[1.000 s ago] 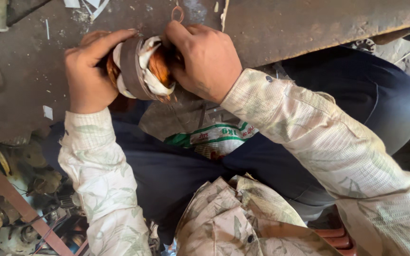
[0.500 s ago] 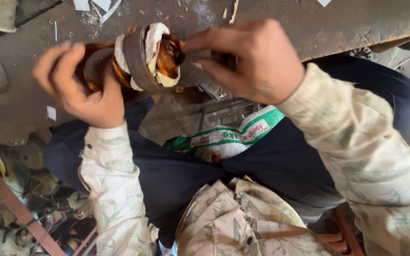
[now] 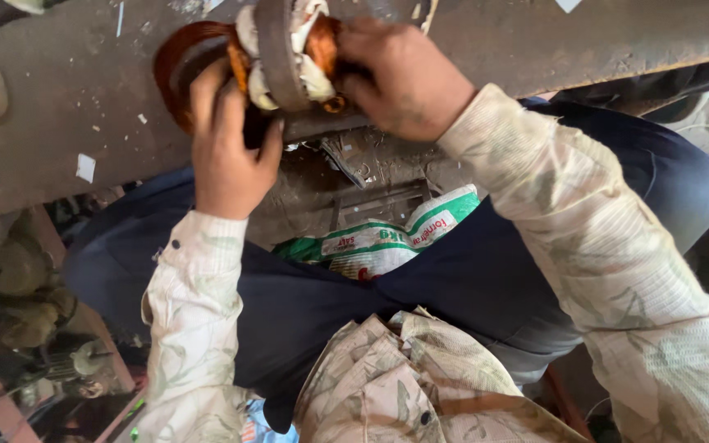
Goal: The person winds copper wire around a cylindrical motor stator core by hand. They carefully feed the wire into the slots of the stator, adjusting the bundle and ensuring the wire is seated correctly within the grooves.
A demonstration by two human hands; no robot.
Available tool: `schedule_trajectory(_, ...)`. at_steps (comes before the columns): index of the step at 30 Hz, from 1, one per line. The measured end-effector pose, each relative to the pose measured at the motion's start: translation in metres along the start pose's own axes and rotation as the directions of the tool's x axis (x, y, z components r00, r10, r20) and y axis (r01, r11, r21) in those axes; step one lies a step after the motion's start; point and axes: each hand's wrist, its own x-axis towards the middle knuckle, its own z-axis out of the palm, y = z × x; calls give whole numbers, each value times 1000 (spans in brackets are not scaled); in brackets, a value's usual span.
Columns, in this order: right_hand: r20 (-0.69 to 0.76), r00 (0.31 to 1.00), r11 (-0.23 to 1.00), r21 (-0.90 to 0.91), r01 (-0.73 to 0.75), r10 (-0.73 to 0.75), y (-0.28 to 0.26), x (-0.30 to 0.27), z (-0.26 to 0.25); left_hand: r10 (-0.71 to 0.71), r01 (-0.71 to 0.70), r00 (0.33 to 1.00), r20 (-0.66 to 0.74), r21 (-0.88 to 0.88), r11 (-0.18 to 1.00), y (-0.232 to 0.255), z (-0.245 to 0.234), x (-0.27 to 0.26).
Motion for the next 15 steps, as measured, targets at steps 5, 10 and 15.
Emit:
schedule_trajectory(5,159,960,952,167,-256,230,-1,12,-9,-88,79,991,99,94,992,-12,-4,-6)
schedule_trajectory(10,32,999,991,130,31,-36,-15,20,-13,236,-314,935,264,311,897,-35,-31,-8)
schedule_trajectory(15,26,978,979,18,-205,205,-7,-2,-4,599,-641,751,278,524,560,-72,-62,-1)
